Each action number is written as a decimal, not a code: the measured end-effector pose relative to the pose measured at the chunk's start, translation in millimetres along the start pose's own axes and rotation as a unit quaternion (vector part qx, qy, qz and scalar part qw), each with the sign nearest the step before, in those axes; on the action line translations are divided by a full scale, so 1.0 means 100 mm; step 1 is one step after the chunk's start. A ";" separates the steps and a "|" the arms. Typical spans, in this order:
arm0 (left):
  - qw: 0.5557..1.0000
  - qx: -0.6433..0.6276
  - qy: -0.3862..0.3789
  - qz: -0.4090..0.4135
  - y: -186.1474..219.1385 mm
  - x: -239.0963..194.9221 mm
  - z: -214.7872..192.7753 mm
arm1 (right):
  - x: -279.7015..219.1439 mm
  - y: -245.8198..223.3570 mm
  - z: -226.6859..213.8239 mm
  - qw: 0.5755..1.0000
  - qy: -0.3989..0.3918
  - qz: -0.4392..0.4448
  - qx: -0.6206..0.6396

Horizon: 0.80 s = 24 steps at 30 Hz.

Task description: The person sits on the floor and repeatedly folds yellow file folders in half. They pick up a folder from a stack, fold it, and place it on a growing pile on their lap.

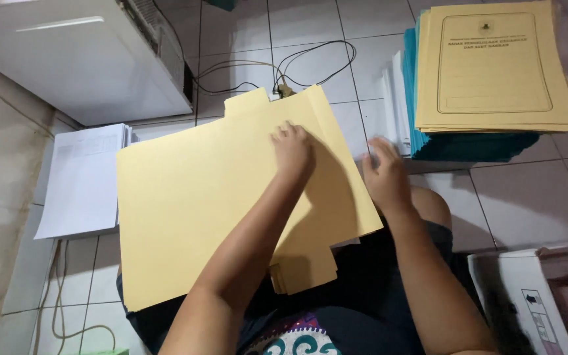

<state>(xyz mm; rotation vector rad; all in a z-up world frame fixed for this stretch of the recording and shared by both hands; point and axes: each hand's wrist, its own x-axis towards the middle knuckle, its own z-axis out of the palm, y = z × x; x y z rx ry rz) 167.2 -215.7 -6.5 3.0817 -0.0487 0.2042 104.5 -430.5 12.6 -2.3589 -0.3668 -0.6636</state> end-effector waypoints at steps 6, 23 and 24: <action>0.933 -0.244 0.124 0.233 1.43 0.40 0.31 | 0.25 0.79 -0.87 0.981 0.074 0.045 -0.176; 0.965 -0.253 0.007 0.069 2.47 0.46 -0.03 | -0.01 1.20 -0.96 0.984 0.057 0.046 -0.163; 0.961 -0.265 -0.015 0.070 2.50 0.44 -0.05 | -0.02 1.22 -0.96 0.983 0.062 0.039 -0.167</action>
